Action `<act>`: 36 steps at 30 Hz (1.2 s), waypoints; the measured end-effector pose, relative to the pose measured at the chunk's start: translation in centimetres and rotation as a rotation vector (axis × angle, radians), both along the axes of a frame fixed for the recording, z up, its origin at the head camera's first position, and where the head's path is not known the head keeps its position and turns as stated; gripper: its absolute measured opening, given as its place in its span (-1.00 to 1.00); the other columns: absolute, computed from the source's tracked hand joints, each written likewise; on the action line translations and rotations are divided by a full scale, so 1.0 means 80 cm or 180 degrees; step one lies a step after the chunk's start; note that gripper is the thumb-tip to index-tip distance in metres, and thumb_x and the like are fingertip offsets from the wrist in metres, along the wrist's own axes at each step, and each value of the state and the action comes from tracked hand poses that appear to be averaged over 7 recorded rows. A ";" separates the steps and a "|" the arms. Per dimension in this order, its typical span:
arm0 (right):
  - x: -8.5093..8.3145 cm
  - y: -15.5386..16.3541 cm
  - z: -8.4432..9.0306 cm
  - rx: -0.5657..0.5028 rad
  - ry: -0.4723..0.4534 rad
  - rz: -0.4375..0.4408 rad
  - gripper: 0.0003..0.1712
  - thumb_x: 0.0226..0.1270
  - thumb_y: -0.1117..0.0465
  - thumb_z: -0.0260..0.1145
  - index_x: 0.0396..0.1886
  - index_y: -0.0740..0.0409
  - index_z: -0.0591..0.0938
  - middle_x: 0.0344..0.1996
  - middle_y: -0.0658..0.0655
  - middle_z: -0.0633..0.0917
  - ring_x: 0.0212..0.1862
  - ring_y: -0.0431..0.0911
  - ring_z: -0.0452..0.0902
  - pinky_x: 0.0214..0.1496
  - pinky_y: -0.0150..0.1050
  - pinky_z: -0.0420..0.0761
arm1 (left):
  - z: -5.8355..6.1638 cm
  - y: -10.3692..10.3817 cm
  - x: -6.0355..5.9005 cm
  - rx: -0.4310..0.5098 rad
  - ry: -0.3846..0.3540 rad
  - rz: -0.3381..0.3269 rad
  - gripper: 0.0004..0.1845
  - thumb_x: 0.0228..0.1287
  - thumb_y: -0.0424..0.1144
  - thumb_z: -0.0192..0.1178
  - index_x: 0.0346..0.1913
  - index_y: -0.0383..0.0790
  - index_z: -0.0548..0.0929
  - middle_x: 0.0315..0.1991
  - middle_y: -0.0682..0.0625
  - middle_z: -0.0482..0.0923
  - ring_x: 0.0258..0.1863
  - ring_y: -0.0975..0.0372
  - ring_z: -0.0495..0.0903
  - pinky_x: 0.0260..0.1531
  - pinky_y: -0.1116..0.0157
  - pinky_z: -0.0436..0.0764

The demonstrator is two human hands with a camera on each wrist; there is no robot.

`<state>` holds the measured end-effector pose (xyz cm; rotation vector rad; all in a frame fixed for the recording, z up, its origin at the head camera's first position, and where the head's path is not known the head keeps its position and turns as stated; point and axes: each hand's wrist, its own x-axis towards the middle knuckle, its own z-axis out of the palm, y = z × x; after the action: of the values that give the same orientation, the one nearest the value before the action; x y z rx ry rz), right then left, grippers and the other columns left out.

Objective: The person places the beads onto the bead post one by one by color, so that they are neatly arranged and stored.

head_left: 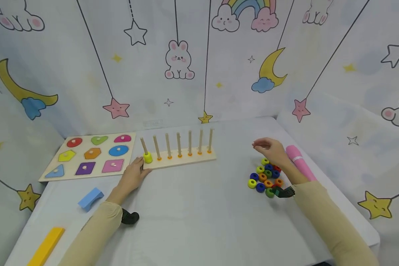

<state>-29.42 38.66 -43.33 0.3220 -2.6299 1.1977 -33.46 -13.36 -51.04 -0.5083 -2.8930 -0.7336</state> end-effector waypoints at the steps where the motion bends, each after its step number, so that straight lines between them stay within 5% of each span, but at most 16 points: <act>1: 0.001 0.012 -0.010 0.0023 -0.0059 -0.0085 -0.69 0.38 0.18 0.21 0.01 0.27 0.58 -0.09 0.25 0.67 -0.04 0.04 0.60 -0.11 -0.56 0.55 | 0.000 -0.001 0.000 -0.0007 0.0006 -0.0006 -0.31 0.33 -0.12 0.17 0.31 -0.56 0.24 0.30 -0.46 0.19 0.32 -0.25 0.11 0.28 -0.13 0.15; 7: 0.011 0.049 -0.043 0.0101 -0.0230 -0.0424 -0.71 0.37 0.20 0.23 -0.02 0.28 0.58 -0.08 0.28 0.66 -0.04 0.08 0.57 -0.17 -0.56 0.56 | 0.006 -0.002 0.004 0.0035 0.0015 -0.0038 -0.33 0.34 -0.14 0.17 0.31 -0.57 0.24 0.29 -0.46 0.20 0.32 -0.26 0.12 0.28 -0.14 0.15; 14: 0.012 0.039 -0.054 0.0502 -0.0353 -0.0468 -0.70 0.32 0.21 0.27 -0.02 0.29 0.58 -0.12 0.28 0.66 -0.07 0.13 0.56 0.02 0.04 0.58 | 0.001 -0.010 0.009 0.0064 -0.0050 -0.0008 -0.32 0.33 -0.14 0.18 0.31 -0.56 0.24 0.30 -0.46 0.19 0.32 -0.24 0.12 0.28 -0.14 0.15; 22: 0.015 0.041 -0.063 0.0750 -0.0345 -0.0520 -0.67 0.24 0.24 0.33 -0.04 0.32 0.58 -0.18 0.29 0.67 -0.15 0.12 0.56 -0.03 0.06 0.58 | 0.001 -0.005 0.005 0.0045 0.0002 0.0006 -0.31 0.33 -0.12 0.17 0.30 -0.57 0.25 0.30 -0.45 0.20 0.33 -0.22 0.14 0.28 -0.11 0.17; 30: 0.002 0.016 -0.046 0.0569 0.0072 -0.0405 -0.66 0.28 0.24 0.31 0.01 0.29 0.57 -0.12 0.28 0.67 -0.05 0.17 0.56 0.03 0.11 0.56 | 0.004 -0.006 0.005 0.0041 0.0001 0.0105 -0.32 0.32 -0.11 0.18 0.30 -0.56 0.27 0.31 -0.41 0.21 0.34 -0.18 0.13 0.30 -0.10 0.16; 36: -0.021 -0.045 -0.009 0.0266 0.0364 -0.0148 -0.68 0.24 0.24 0.35 -0.02 0.25 0.59 -0.12 0.21 0.68 -0.07 0.07 0.61 -0.07 -0.17 0.64 | 0.003 -0.008 0.008 0.0072 0.0020 0.0106 -0.32 0.32 -0.11 0.19 0.29 -0.57 0.28 0.30 -0.42 0.22 0.33 -0.19 0.14 0.29 -0.12 0.17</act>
<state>-31.11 35.08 -44.03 0.3319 -2.5784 1.0257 -32.81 -14.01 -50.79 -0.4579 -2.8764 -0.7576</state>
